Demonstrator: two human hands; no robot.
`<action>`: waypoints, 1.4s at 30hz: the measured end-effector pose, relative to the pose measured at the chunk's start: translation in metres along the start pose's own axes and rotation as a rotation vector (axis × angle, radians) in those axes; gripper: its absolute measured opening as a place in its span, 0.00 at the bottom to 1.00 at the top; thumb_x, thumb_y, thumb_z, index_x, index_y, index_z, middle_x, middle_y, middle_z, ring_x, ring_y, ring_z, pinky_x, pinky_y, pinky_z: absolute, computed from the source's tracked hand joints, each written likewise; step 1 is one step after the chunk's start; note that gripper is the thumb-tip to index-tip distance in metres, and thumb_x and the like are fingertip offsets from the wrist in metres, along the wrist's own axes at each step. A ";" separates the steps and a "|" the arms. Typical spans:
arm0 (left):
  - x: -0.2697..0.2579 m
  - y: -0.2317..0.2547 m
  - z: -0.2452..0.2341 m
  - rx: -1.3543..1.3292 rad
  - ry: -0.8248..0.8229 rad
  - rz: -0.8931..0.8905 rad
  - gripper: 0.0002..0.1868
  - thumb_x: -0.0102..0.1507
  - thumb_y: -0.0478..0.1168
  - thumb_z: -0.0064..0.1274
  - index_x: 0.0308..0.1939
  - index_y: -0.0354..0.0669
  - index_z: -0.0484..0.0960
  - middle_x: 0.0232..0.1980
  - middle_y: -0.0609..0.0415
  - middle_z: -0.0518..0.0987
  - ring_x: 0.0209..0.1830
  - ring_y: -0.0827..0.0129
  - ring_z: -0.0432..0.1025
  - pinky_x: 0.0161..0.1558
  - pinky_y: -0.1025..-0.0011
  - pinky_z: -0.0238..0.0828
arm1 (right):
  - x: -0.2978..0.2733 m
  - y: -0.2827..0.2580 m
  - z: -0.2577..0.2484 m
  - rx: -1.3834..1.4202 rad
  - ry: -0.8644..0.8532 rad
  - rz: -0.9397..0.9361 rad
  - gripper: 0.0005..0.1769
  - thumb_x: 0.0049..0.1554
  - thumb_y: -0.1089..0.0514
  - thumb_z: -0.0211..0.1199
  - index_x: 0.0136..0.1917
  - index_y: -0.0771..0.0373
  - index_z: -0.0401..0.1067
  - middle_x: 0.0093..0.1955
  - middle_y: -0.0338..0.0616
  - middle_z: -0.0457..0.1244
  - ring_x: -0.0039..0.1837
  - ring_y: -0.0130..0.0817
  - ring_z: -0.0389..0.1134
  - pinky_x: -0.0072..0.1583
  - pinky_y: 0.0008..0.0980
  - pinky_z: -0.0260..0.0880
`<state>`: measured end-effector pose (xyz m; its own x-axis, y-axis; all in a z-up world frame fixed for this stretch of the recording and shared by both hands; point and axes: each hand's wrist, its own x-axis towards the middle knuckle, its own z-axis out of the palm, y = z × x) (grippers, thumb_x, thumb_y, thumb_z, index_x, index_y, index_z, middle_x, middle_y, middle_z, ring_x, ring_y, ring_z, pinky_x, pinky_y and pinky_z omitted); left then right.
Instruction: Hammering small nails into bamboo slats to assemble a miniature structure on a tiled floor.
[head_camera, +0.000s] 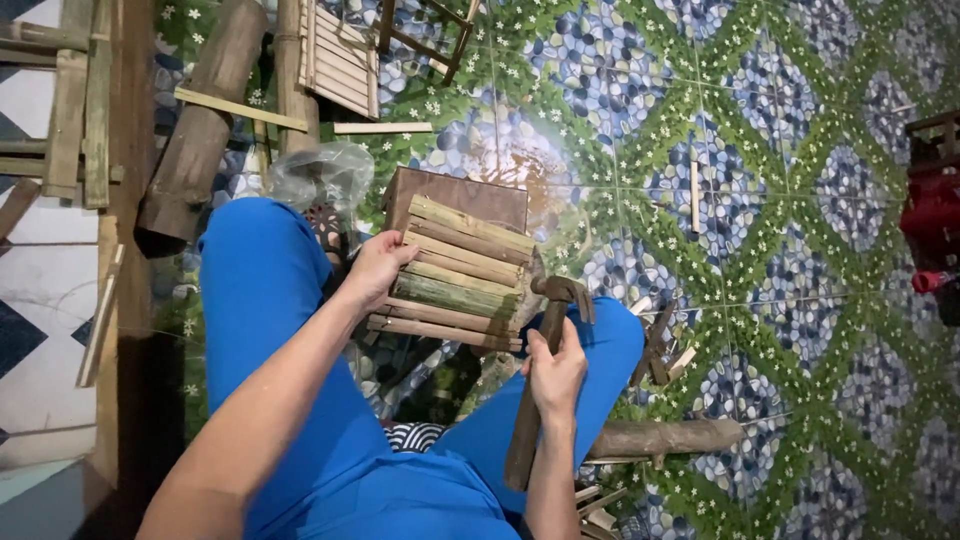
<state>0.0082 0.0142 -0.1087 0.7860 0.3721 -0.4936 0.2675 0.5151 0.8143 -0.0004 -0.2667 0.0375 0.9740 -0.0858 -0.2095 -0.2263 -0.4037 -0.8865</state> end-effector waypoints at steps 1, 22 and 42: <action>-0.007 0.010 0.001 0.025 -0.015 0.053 0.06 0.62 0.34 0.62 0.41 0.39 0.81 0.31 0.58 0.78 0.32 0.77 0.69 0.40 0.78 0.63 | 0.001 0.000 0.000 -0.003 0.013 0.001 0.19 0.56 0.71 0.62 0.61 0.71 0.72 0.30 0.56 0.66 0.22 0.40 0.66 0.25 0.37 0.65; 0.001 0.010 0.011 -0.057 0.069 0.041 0.09 0.59 0.35 0.66 0.41 0.41 0.83 0.30 0.59 0.80 0.29 0.78 0.69 0.37 0.80 0.61 | -0.002 -0.009 0.006 -0.242 -0.026 -0.045 0.25 0.58 0.67 0.61 0.69 0.71 0.69 0.30 0.57 0.68 0.25 0.40 0.70 0.28 0.38 0.68; 0.003 0.005 0.012 0.125 0.141 -0.059 0.07 0.61 0.40 0.64 0.38 0.44 0.81 0.31 0.56 0.75 0.32 0.69 0.65 0.37 0.70 0.57 | -0.002 -0.005 0.000 -0.294 -0.038 -0.064 0.26 0.63 0.66 0.58 0.73 0.69 0.64 0.32 0.59 0.69 0.29 0.42 0.72 0.30 0.39 0.72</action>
<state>0.0189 0.0088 -0.1024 0.6832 0.4532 -0.5726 0.3850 0.4428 0.8098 -0.0010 -0.2648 0.0421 0.9840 -0.0199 -0.1769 -0.1466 -0.6538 -0.7423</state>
